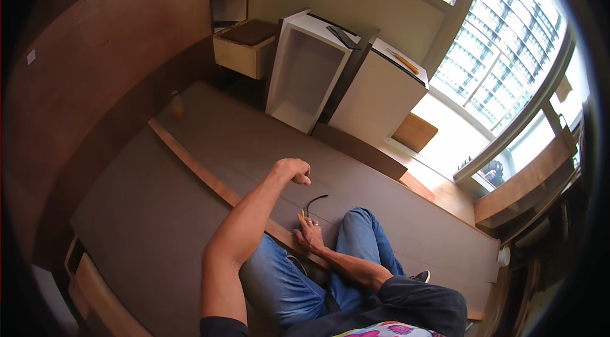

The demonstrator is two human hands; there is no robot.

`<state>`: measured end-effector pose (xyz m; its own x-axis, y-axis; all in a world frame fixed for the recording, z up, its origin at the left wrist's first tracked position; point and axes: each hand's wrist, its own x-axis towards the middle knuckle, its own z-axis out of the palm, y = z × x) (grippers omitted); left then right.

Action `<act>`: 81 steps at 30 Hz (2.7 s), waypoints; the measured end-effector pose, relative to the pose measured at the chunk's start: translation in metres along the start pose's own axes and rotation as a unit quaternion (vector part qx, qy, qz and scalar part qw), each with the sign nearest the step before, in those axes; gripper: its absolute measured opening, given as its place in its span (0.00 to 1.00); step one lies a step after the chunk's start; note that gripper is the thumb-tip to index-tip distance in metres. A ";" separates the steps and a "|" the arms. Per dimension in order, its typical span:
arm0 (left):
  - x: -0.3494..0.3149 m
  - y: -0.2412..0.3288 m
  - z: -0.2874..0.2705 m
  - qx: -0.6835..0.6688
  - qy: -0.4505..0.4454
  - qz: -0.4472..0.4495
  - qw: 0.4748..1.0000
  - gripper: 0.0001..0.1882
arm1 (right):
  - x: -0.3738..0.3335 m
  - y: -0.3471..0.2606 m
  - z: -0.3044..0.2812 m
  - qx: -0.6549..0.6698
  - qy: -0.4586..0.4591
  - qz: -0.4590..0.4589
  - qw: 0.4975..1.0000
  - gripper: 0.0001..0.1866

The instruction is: The person measures a wooden board with a tape measure, marks a point with a pencil, and then uses a utility knife to score along a straight edge on a large panel while sitting on the floor.

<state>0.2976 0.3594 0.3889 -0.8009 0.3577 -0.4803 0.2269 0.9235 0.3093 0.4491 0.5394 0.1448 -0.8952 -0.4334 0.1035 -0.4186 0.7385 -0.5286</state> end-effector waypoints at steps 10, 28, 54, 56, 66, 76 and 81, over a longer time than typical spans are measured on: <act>0.002 -0.004 -0.004 0.013 -0.033 -0.020 0.999 0.26 | 0.010 0.008 -0.003 0.076 -0.028 -0.007 0.997 0.42; -0.001 -0.008 -0.006 0.006 0.049 -0.015 0.999 0.21 | 0.065 0.023 -0.078 0.265 0.182 0.106 0.941 0.16; -0.001 -0.023 -0.001 -0.005 0.002 -0.048 0.999 0.23 | 0.045 -0.219 -0.303 0.485 0.255 -0.227 0.805 0.18; 0.006 -0.013 -0.007 0.000 0.007 -0.027 1.000 0.23 | 0.027 -0.244 -0.345 0.497 0.258 -0.416 0.717 0.14; 0.028 -0.016 0.000 -0.001 0.026 -0.023 0.999 0.21 | -0.011 -0.317 -0.413 0.335 0.106 -0.566 0.746 0.22; 0.035 -0.027 0.015 0.024 0.040 -0.015 0.999 0.22 | 0.007 -0.321 -0.374 0.530 0.158 -0.551 0.625 0.14; 0.043 -0.038 0.010 -0.019 -0.027 -0.077 0.996 0.21 | 0.010 -0.318 -0.387 0.499 0.114 -0.564 0.648 0.15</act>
<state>0.2598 0.3414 0.3485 -0.7932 0.2203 -0.5677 0.0814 0.9622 0.2598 0.5141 0.5007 0.6399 -0.1530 -0.2353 0.9598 -0.6210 -0.7326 -0.2786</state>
